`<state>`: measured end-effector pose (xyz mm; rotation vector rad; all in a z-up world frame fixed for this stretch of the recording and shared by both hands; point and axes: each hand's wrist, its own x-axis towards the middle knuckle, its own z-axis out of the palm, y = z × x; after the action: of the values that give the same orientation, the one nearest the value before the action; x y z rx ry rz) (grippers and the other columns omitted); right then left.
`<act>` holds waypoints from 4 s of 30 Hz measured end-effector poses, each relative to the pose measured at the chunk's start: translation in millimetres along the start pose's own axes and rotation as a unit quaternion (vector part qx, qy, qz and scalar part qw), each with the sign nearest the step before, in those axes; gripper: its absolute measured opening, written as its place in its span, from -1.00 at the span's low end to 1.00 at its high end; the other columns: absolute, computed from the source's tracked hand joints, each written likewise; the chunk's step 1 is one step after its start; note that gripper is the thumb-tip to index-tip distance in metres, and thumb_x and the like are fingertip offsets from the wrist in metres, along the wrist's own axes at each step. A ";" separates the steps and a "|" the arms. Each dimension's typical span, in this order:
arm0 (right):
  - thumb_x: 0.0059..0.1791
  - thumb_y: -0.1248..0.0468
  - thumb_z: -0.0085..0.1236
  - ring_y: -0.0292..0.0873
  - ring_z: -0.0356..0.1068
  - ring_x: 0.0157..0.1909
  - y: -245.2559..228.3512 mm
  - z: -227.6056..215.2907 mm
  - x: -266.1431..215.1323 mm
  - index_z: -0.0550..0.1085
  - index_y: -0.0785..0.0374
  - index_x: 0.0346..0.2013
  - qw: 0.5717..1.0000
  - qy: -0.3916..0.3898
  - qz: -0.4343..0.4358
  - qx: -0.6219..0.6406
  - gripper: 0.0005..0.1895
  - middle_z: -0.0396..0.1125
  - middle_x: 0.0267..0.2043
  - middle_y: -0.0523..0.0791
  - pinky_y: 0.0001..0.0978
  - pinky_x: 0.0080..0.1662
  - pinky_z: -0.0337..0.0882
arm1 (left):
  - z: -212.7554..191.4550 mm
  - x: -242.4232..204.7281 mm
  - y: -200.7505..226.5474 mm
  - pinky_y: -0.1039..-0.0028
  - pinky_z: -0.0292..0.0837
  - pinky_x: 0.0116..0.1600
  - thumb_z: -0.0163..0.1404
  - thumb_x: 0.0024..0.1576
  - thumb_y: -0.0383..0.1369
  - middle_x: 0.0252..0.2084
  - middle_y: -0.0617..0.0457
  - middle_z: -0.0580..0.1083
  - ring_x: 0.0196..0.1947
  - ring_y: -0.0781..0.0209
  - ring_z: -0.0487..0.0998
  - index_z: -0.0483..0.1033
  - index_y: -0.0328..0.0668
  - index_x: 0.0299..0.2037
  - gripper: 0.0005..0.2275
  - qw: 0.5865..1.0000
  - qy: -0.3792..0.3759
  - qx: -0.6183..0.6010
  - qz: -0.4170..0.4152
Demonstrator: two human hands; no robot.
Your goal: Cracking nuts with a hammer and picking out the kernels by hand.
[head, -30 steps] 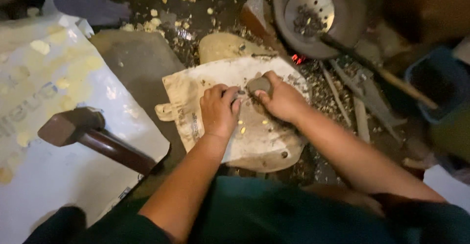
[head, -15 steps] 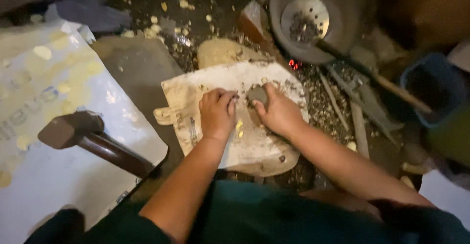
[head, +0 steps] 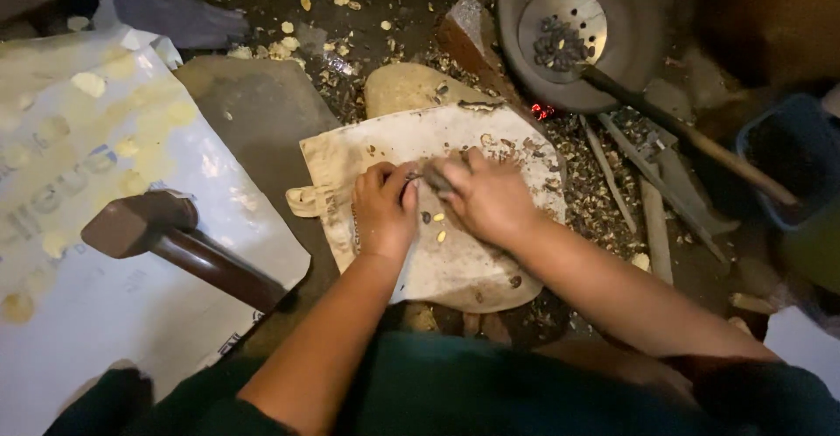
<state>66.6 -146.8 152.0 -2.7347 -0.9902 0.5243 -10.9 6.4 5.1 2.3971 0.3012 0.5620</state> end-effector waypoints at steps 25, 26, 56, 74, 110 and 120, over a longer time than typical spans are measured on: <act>0.07 0.10 0.03 0.45 0.45 -0.02 -10.6 -10.1 9.7 0.22 -0.09 0.35 0.997 -0.047 0.021 0.055 -0.47 0.34 0.04 0.20 0.29 -0.03 0.45 | -19.9 -16.5 8.7 0.09 0.38 0.09 0.11 0.14 -0.38 -0.04 -0.07 0.39 -0.01 -0.18 0.46 0.53 0.03 0.06 -0.73 0.998 0.004 -0.015 -0.058; 0.07 0.07 0.03 0.44 0.46 -0.04 -11.7 -15.0 9.9 0.21 -0.10 0.34 0.998 -0.046 0.015 0.041 -0.47 0.33 0.04 0.18 0.28 -0.04 0.47 | -17.0 -16.5 4.7 0.16 0.40 0.07 0.09 0.16 -0.39 -0.10 -0.01 0.40 -0.06 -0.11 0.47 0.56 0.08 -0.01 -0.79 0.998 0.003 -0.031 -0.054; 0.09 -0.06 -0.07 0.39 0.50 -0.06 27.7 -6.1 -17.2 0.11 -0.07 0.34 0.982 -0.024 0.185 0.010 -0.44 0.34 0.03 0.15 0.32 -0.03 0.47 | 23.7 27.9 19.8 0.20 0.35 0.06 0.25 -0.01 -0.10 -0.22 0.37 0.48 -0.07 0.20 0.48 0.62 0.40 -0.30 -0.88 0.998 -0.028 0.035 -0.049; 0.10 0.02 -0.02 0.39 0.51 -0.11 -10.1 -9.0 10.6 0.21 0.05 0.33 0.995 0.002 0.081 0.052 -0.47 0.39 -0.06 0.21 0.25 -0.09 0.49 | -28.2 3.6 23.0 -0.16 -0.19 0.49 -0.02 0.13 -0.26 0.39 -0.18 0.29 0.45 -0.10 0.22 0.27 -0.24 0.35 -0.46 0.993 -0.103 -0.014 0.055; 0.00 0.25 0.09 0.30 0.50 -0.07 37.4 93.0 -33.2 0.43 0.15 0.03 0.990 0.007 -0.025 0.139 -0.70 0.37 -0.02 0.08 0.10 -0.09 0.53 | -47.3 -16.1 -28.7 0.24 0.53 0.07 -0.11 0.30 -0.23 -0.05 -0.01 0.43 0.01 -0.07 0.55 0.43 -0.04 -0.03 -0.84 0.932 -0.323 -0.037 0.160; -0.04 0.25 0.14 0.23 0.52 -0.12 26.7 77.5 10.7 0.45 0.16 -0.13 0.989 0.066 0.017 0.130 -0.80 0.42 -0.17 0.06 0.04 -0.12 0.54 | -23.2 21.2 3.2 0.27 0.60 -0.05 0.06 0.27 -0.21 -0.10 0.03 0.54 -0.05 0.01 0.65 0.64 0.06 -0.07 -0.85 0.952 -0.252 -0.119 -0.127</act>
<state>59.7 -156.1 70.2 -2.5208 -0.7842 0.4367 -2.8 23.9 30.1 2.1309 0.2887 -0.1321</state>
